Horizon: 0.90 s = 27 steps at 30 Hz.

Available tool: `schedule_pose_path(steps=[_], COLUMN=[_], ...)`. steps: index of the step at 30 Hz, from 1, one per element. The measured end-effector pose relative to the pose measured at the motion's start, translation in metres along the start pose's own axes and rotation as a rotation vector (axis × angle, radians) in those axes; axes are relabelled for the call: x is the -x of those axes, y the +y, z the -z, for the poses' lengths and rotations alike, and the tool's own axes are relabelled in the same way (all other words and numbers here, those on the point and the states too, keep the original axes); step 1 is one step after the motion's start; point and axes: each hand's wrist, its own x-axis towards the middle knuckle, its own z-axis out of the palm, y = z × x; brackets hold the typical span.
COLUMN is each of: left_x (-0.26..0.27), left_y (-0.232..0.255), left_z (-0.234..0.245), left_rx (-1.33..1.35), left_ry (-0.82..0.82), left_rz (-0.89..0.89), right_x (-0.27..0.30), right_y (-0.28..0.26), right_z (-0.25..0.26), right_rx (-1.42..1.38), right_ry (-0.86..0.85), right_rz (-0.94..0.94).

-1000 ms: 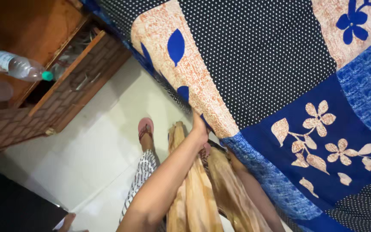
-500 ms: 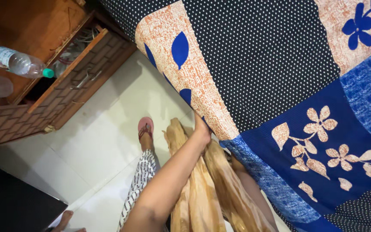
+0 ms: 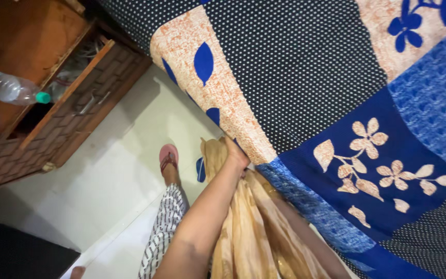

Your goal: The person folds a tan shawl and a blue patterned bedsheet by hand, then arranges pillows and other folded items on a bed.

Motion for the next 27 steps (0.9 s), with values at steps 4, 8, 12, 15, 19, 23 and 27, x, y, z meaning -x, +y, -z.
schedule_pose_path(steps=[4,8,12,15,19,23,27], left_x=[-0.005,-0.008,0.001,0.01,0.019,0.041,0.081], left_y=[0.002,0.001,-0.009,-0.015,-0.027,-0.038,-0.041], left_z=[0.002,0.007,0.004,-0.007,-0.021,-0.04,-0.067], left_rx=[-0.016,-0.031,-0.063,-0.118,-0.174,-0.404,-0.569], left_ry=[0.005,0.006,0.053,0.083,0.088,0.198,0.143], left_rz=[-0.033,-0.09,-0.288,-0.372,-0.396,-0.505,-0.485], right_x=[0.004,0.015,0.041,0.051,0.046,0.023,0.003], right_y=[-0.019,-0.063,-0.088,-0.094,-0.095,-0.082,-0.053], right_z=[0.027,0.057,0.122,0.165,0.223,0.265,0.27], right_rx=[-0.026,-0.248,-0.343,-0.265,-0.154,-0.104,0.072], right_ry=[0.033,0.042,-0.045,-0.026,0.135,0.369,0.484], right_rz=[0.012,0.071,0.27,0.455,0.459,0.384,0.23])
